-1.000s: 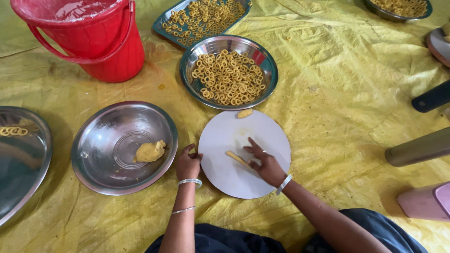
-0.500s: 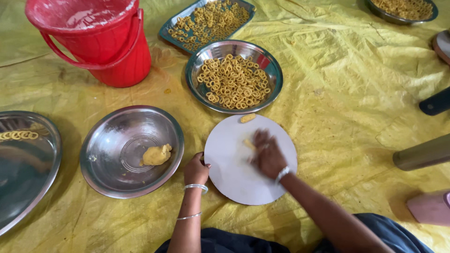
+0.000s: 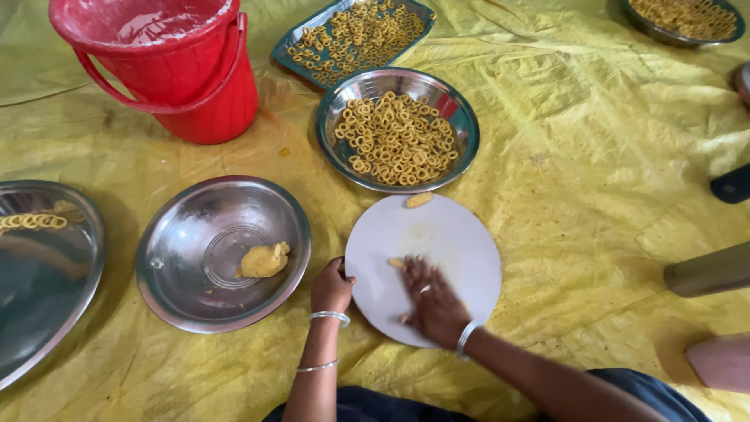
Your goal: The person rolls small pieces of dough into thin ropes on a white board, then joins the ends to form rings. The finished rings are placed into a metal bowl. The person repeats this process with multiple pieces of dough.
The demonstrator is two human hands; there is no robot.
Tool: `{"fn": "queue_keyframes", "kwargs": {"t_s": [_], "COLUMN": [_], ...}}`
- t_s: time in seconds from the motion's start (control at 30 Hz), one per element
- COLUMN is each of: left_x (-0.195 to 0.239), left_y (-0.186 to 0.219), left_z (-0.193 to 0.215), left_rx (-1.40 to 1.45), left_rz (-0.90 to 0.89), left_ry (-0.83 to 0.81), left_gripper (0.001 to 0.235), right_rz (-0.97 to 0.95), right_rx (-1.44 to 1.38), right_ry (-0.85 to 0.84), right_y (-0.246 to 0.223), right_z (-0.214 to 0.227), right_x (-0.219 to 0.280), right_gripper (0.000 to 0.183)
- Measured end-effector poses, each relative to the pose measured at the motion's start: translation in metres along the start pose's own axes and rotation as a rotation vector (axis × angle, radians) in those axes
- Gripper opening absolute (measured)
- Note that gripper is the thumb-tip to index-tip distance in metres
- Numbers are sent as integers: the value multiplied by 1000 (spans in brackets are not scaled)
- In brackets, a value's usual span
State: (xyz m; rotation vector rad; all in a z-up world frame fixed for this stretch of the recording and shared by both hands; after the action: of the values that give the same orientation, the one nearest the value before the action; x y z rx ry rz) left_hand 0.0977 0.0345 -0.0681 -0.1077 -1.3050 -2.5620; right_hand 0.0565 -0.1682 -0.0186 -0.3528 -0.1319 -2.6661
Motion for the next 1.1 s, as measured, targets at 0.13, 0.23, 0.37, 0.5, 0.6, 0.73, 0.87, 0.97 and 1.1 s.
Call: {"fn": "queue_keyframes", "kwargs": {"t_s": [0.13,0.23,0.37,0.5,0.6,0.73,0.87,0.97,1.1], "left_x": [8,5,6,7,8,10,1,-6,1], "left_y": [-5,-3,-6,-7,-4,-11,-20,-29,-45], "left_z": [-13,-18,-20,-20,-20,-21,-37,-49,-57], "left_rx": [183,287,289,222,226,205,306,289,221], "left_rz": [105,150,176,201,203,207,210,157,225], "left_ry": [-101,-139,-167,-216,-207,-199,-221,-312,-459], "left_gripper": [51,53,52,49,47,48,41,31,30], "right_rz": [-75,-170,-215,54,71,20,-230,-191,-66], "right_rx": [13,-16,29,-259,-140,-84,21,5,-126], "right_ry": [201,328,78,34,-43,261,343,310,-87], "right_y": [65,106,77,-6,-5,77,150,111,20], "right_z": [18,37,7,-7,-11,25,37,27,-18], "right_x": [-37,-57,-47,5,13,-27,-54,-38,6], "right_gripper": [105,102,105,105,105,95,99,106,113]}}
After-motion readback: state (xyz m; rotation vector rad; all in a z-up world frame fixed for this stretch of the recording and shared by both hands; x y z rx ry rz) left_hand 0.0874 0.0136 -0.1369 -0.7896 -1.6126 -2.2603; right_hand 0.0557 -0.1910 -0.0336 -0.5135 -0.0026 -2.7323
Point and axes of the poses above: each hand's wrist, its own x-axis away from the middle knuckle, its own z-axis out of the back of the hand, y = z × x, the point moved 9 cm from there along -x, towards the middle knuckle, and after that the axes turned 8 degrees about -z, right-handed, at the moved point
